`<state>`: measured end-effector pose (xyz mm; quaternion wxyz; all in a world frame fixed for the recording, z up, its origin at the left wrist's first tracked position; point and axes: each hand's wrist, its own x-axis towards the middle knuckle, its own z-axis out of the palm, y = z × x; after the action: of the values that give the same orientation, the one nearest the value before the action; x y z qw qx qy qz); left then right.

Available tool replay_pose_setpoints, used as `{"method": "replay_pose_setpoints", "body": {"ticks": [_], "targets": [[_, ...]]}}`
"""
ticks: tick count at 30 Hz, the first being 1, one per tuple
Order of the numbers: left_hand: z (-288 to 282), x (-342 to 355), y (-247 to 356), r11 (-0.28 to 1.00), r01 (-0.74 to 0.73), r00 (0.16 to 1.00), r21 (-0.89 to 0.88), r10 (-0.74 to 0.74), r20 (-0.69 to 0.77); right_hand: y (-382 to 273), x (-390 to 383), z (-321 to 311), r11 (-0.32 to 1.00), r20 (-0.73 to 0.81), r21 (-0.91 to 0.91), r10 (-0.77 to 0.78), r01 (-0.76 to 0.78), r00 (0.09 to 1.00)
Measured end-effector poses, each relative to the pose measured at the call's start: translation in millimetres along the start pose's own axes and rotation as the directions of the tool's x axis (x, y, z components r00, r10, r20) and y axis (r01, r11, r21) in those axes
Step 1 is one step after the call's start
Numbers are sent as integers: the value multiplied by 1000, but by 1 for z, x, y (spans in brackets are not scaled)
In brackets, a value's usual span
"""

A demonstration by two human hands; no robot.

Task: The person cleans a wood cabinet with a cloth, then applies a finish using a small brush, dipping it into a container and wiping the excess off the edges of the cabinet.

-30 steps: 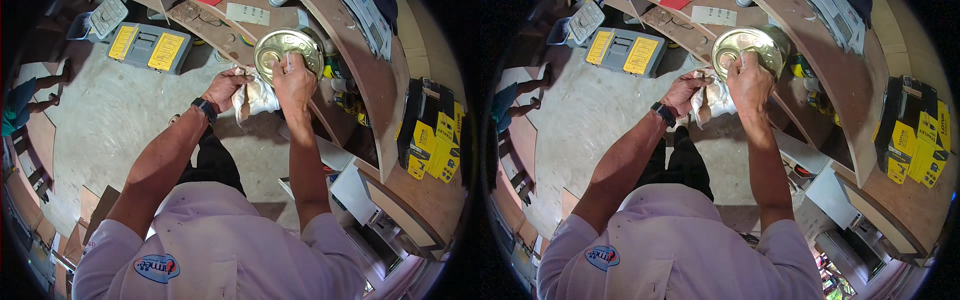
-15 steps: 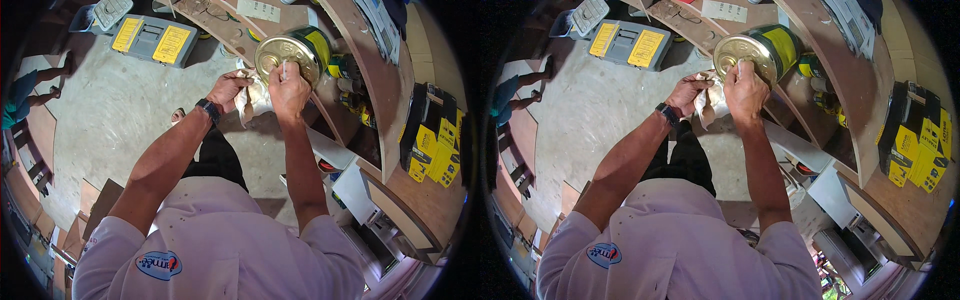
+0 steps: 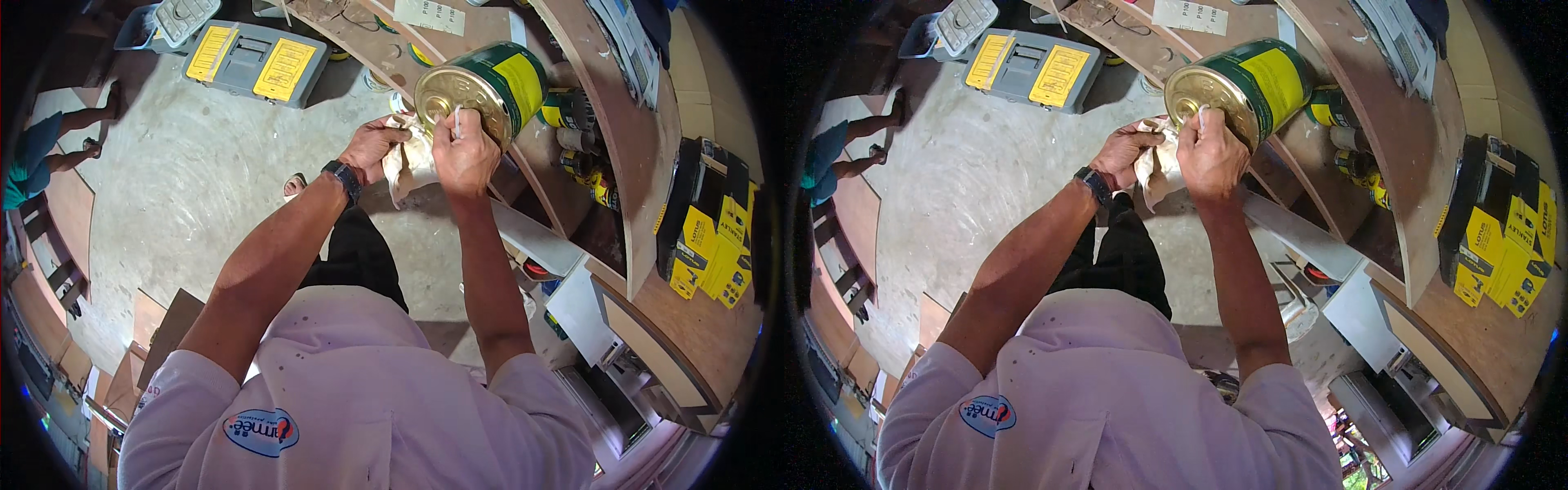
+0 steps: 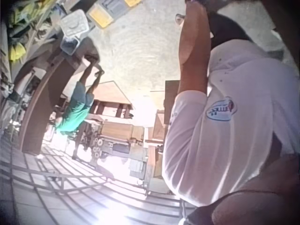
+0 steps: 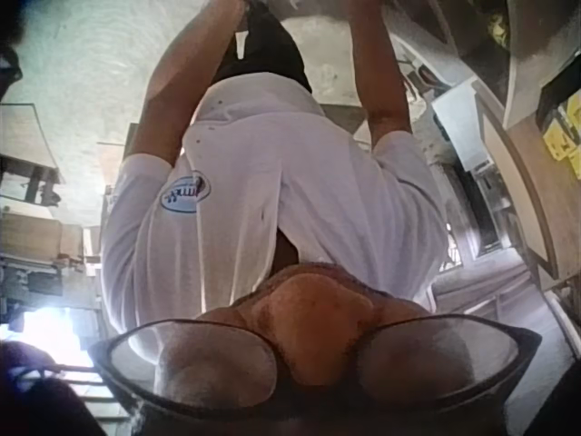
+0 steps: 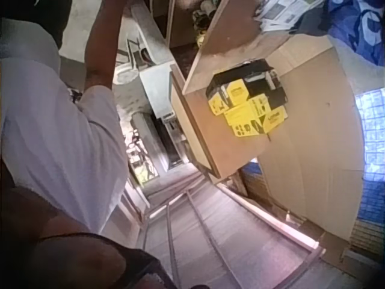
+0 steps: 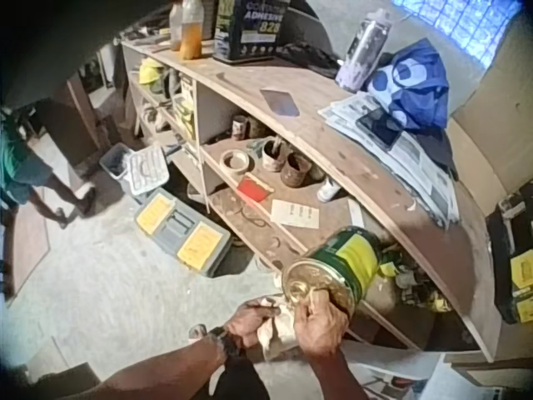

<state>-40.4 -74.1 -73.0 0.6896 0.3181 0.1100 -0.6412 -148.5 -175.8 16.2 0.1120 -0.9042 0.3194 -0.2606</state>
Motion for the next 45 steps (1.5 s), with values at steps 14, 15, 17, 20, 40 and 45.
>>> {"method": "replay_pose_setpoints", "body": {"ticks": [14, 15, 17, 20, 40, 45], "targets": [[-9, 6, 0, 1000, 17, 1000, 26, -17, -25, -1, -5, 6, 1000, 2, 11, 21, -21, 1000], [-10, 6, 1, 1000, 18, 1000, 23, -17, -21, -3, -4, 5, 1000, 5, 10, 20, -20, 1000], [-9, 5, 3, 1000, 18, 1000, 17, -18, -14, -4, -4, 5, 1000, 6, 15, 21, -21, 1000], [-4, 4, 4, 1000, 19, 1000, 11, -19, -7, -4, -3, 3, 999, 3, 46, 23, -23, 1000], [47, 10, 48, 986, -118, 990, 115, 108, 90, 117, 116, -36, 969, -202, -172, 141, -177, 969], [-25, -28, 80, 943, -233, 964, 235, 257, -74, 169, 159, -46, 947, -72, -315, -91, 64, 993]]}}
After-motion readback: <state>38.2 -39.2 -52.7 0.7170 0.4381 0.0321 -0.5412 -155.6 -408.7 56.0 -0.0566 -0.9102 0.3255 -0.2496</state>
